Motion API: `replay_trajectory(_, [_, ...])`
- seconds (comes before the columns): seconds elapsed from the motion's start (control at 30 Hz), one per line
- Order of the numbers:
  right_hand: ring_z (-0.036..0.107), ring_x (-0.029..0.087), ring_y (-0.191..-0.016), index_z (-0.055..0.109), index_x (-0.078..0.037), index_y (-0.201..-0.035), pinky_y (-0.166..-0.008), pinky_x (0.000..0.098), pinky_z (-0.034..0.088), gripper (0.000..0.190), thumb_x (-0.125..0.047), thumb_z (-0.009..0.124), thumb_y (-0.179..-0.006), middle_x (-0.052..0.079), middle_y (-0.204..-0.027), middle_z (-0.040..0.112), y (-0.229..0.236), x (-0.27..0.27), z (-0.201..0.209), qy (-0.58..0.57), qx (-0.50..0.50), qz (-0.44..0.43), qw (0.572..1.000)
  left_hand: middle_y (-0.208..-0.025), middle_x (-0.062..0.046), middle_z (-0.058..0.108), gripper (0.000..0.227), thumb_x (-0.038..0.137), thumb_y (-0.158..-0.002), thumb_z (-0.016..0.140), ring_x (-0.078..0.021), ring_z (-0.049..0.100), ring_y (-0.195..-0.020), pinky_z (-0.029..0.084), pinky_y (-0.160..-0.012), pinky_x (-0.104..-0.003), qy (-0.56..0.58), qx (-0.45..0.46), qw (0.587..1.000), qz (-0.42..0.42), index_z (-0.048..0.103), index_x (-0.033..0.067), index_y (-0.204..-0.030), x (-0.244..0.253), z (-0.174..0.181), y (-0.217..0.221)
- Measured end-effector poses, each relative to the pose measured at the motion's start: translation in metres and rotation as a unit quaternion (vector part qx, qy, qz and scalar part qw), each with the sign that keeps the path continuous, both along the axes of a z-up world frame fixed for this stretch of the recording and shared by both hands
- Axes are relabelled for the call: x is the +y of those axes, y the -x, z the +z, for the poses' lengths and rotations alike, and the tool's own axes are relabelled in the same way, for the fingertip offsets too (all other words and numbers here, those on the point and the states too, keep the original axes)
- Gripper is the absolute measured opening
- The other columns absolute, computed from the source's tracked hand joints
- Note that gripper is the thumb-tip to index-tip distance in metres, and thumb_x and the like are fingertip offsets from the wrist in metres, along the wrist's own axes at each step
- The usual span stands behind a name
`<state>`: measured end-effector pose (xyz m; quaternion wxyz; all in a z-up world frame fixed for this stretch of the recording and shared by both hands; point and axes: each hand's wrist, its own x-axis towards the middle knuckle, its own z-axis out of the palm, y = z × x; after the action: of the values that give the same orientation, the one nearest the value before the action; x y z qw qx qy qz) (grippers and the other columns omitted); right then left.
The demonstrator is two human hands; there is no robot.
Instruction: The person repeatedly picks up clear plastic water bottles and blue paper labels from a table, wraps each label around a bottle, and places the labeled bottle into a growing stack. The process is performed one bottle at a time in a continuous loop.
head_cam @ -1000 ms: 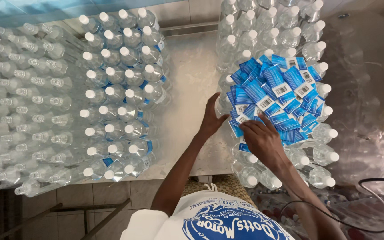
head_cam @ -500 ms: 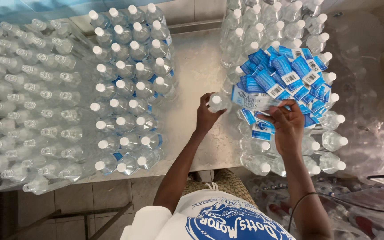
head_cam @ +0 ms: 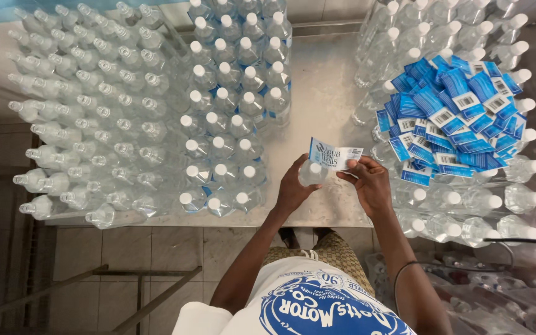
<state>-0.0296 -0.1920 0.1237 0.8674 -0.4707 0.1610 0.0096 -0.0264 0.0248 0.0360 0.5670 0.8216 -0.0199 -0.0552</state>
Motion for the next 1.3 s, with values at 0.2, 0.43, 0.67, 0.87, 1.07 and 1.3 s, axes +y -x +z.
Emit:
replay_trajectory(0.2, [0.082, 0.027, -0.080, 0.072, 0.002, -0.106, -0.081, 0.0461, 0.070, 0.023, -0.014, 0.087, -0.099, 0.014, -0.082, 0.076, 0.005, 0.000, -0.009, 0.141, -0.018, -0.015, 0.990, -0.156, -0.016, 0.060, 0.103, 0.030, -0.077, 0.098, -0.0393, 0.057, -0.145, 0.050, -0.122, -0.052, -0.011, -0.023, 0.998, -0.055, 0.047, 0.0143, -0.165, 0.009, 0.001, 0.006])
replay_trajectory(0.43, [0.081, 0.027, -0.078, 0.079, 0.001, -0.109, -0.082, 0.0420, 0.067, 0.023, -0.019, 0.087, -0.101, 0.017, -0.081, 0.077, 0.016, 0.019, 0.043, 0.279, -0.022, 0.017, 0.960, -0.168, -0.008, 0.048, 0.101, 0.033, -0.085, 0.094, -0.0334, 0.047, -0.155, 0.040, -0.129, -0.048, 0.013, -0.026, 0.996, -0.085, 0.042, 0.0193, -0.170, 0.015, 0.005, 0.010])
replay_trajectory(0.67, [0.076, 0.019, -0.088, 0.079, 0.000, -0.113, -0.093, 0.0400, 0.062, 0.020, -0.019, 0.079, -0.107, 0.009, -0.090, 0.076, 0.021, 0.019, 0.023, 0.286, -0.008, 0.050, 0.957, -0.171, -0.018, 0.040, 0.122, 0.026, -0.079, 0.100, -0.0333, 0.036, -0.160, 0.026, -0.135, -0.048, 0.301, 0.029, 0.948, -0.097, 0.026, 0.0107, -0.175, 0.023, 0.092, 0.020])
replay_trajectory(0.87, [0.079, 0.020, -0.090, 0.081, 0.001, -0.117, -0.093, 0.0409, 0.065, 0.019, -0.013, 0.077, -0.105, 0.013, -0.093, 0.080, 0.020, 0.037, 0.050, 0.262, -0.024, 0.082, 0.961, -0.132, -0.014, 0.077, 0.090, 0.013, -0.087, 0.094, -0.0237, 0.073, -0.128, 0.055, -0.115, -0.035, 0.314, 0.010, 0.949, -0.035, 0.047, 0.0102, -0.163, 0.019, 0.103, 0.016])
replay_trajectory(1.07, [0.075, 0.012, -0.080, 0.082, 0.000, -0.096, -0.080, 0.0311, 0.065, 0.015, -0.003, 0.093, -0.086, 0.011, -0.080, 0.079, 0.022, 0.034, 0.034, 0.270, -0.009, 0.048, 0.962, -0.121, -0.014, 0.082, 0.057, 0.014, -0.091, 0.092, -0.0234, 0.077, -0.120, 0.061, -0.105, -0.037, 0.282, 0.028, 0.958, -0.036, 0.069, 0.0094, -0.143, 0.025, 0.113, 0.023])
replay_trajectory(1.3, [0.070, 0.010, -0.081, 0.071, -0.002, -0.088, -0.078, 0.0301, 0.064, 0.030, -0.006, 0.100, -0.079, 0.009, -0.082, 0.075, 0.017, 0.023, -0.016, 0.241, -0.015, 0.083, 0.967, -0.109, -0.010, 0.081, 0.043, 0.016, -0.096, 0.088, -0.0246, 0.080, -0.110, 0.063, -0.101, -0.041, 0.190, -0.004, 0.979, -0.079, 0.075, 0.0176, -0.137, 0.025, 0.103, 0.022])
